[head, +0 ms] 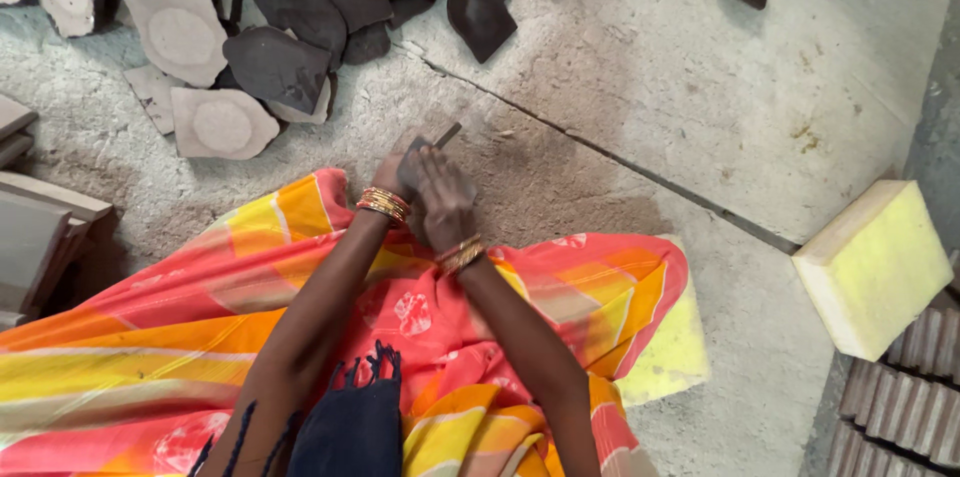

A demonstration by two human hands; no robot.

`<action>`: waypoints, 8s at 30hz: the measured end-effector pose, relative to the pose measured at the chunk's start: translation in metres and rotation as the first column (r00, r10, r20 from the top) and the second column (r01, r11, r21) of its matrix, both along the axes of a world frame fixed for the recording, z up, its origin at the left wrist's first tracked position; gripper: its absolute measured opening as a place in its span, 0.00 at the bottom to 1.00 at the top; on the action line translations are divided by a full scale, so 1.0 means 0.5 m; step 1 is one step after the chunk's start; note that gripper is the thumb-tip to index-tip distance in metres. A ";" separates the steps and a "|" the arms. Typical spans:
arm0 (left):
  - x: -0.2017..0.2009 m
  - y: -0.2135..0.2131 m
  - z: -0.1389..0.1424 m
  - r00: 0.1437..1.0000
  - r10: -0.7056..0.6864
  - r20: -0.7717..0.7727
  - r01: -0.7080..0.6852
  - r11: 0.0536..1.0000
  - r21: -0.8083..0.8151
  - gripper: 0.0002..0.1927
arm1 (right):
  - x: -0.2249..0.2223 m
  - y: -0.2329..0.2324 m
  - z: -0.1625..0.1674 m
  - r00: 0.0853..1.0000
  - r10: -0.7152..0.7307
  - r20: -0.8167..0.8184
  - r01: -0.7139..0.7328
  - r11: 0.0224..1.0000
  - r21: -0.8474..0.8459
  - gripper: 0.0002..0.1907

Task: The person sits on the floor and smooths the edges of clay tiles one at a time, rubbing each tile with a small abrasive stone and setting finished tiles onto a pile beside them.

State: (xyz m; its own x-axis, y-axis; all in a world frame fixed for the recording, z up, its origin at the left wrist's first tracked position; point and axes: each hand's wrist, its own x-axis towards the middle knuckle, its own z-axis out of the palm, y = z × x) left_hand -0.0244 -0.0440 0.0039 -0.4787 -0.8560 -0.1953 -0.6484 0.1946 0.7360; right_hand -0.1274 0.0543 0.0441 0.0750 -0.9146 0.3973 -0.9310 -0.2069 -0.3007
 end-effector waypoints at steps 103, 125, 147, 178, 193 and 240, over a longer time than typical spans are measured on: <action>0.070 0.071 -0.057 0.941 -0.018 0.338 -0.004 0.998 0.064 0.11 | 0.030 0.023 -0.084 0.965 -0.263 0.007 0.246 0.909 0.336 0.45; 0.049 0.083 -0.019 0.987 0.162 -0.016 -0.163 0.981 -0.108 0.19 | -0.071 -0.058 0.022 0.763 -0.308 0.568 0.016 0.888 0.460 0.32; 0.028 0.062 -0.066 0.989 0.148 0.024 -0.149 0.985 0.090 0.10 | 0.021 0.011 -0.008 0.973 -0.197 0.123 0.185 0.978 0.097 0.44; 0.212 0.092 -0.096 0.934 0.248 -0.258 -0.197 0.958 0.209 0.12 | 0.146 0.024 0.028 0.998 -0.013 -0.054 0.017 0.996 0.083 0.31; 0.184 0.091 -0.065 0.998 -0.027 0.059 0.029 0.999 -0.026 0.16 | 0.047 0.038 -0.038 0.973 -0.180 0.144 0.129 0.943 0.305 0.40; -0.410 -0.679 0.388 0.280 0.629 -0.725 0.150 0.718 0.680 0.10 | -0.212 -0.064 -0.226 0.164 -0.748 0.643 -0.010 0.651 0.759 0.11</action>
